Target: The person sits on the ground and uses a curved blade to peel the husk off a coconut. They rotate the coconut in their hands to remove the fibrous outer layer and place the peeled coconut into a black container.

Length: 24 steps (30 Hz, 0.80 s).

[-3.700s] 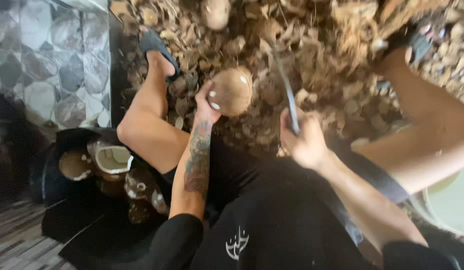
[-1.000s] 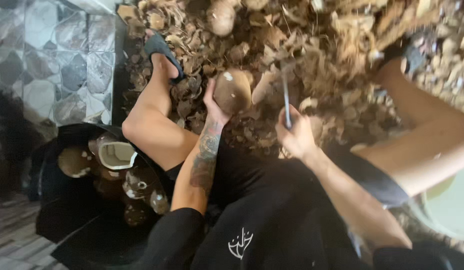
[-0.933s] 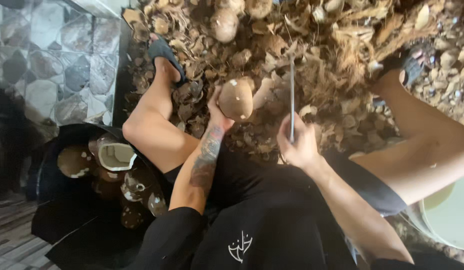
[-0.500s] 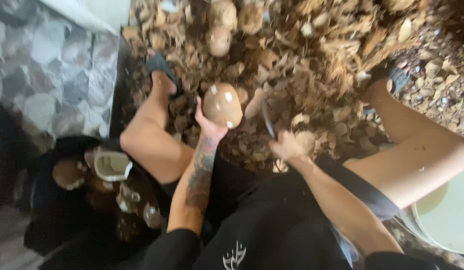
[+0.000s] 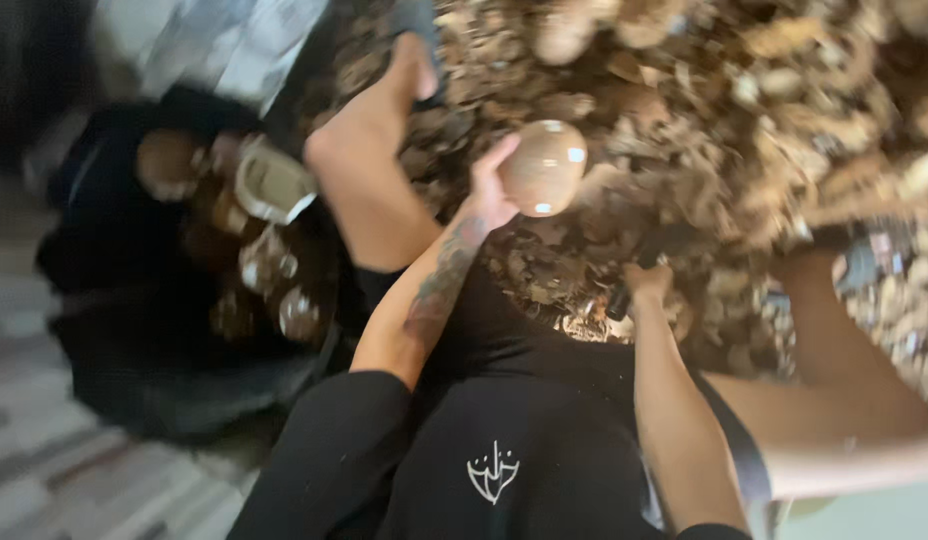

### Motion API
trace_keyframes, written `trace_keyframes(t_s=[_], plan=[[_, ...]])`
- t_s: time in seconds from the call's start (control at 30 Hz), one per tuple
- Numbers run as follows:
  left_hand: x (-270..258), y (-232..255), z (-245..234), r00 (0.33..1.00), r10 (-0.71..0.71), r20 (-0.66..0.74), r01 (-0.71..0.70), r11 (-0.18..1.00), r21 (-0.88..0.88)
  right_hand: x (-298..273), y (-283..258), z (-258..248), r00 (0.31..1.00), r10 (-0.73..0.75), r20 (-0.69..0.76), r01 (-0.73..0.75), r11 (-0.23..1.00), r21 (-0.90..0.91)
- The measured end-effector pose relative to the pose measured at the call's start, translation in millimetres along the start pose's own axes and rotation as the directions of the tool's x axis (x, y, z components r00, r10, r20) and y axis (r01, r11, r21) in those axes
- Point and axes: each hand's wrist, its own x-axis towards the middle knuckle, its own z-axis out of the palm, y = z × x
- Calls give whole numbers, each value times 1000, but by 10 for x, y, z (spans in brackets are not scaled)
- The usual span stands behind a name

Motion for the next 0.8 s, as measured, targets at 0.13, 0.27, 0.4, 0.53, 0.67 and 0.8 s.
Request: trace_keyframes(t_s=[0.13, 0.27, 0.4, 0.53, 0.67, 0.8], plan=[[68, 4, -87, 994, 26, 109, -21, 998, -51, 111, 4, 23, 996, -55, -66, 29, 940, -340], [166, 26, -94, 993, 75, 92, -69, 995, -70, 203, 8, -111, 854, -311, -418, 268, 950, -159], [133, 125, 8, 982, 122, 145, -107, 988, -107, 390, -154, -384, 786, -457, -417, 401, 890, -218], [86, 421, 82, 945, 204, 257, -193, 979, -68, 720, -219, -487, 784, -536, -314, 450, 838, -308], [-22, 726, 48, 897, 261, 358, -281, 960, 3, 727, -310, -422, 998, -57, -31, 49, 972, -229], [-123, 738, -52, 832, 367, 416, -379, 924, -56, 896, -414, -335, 988, -157, 10, 152, 936, -319]])
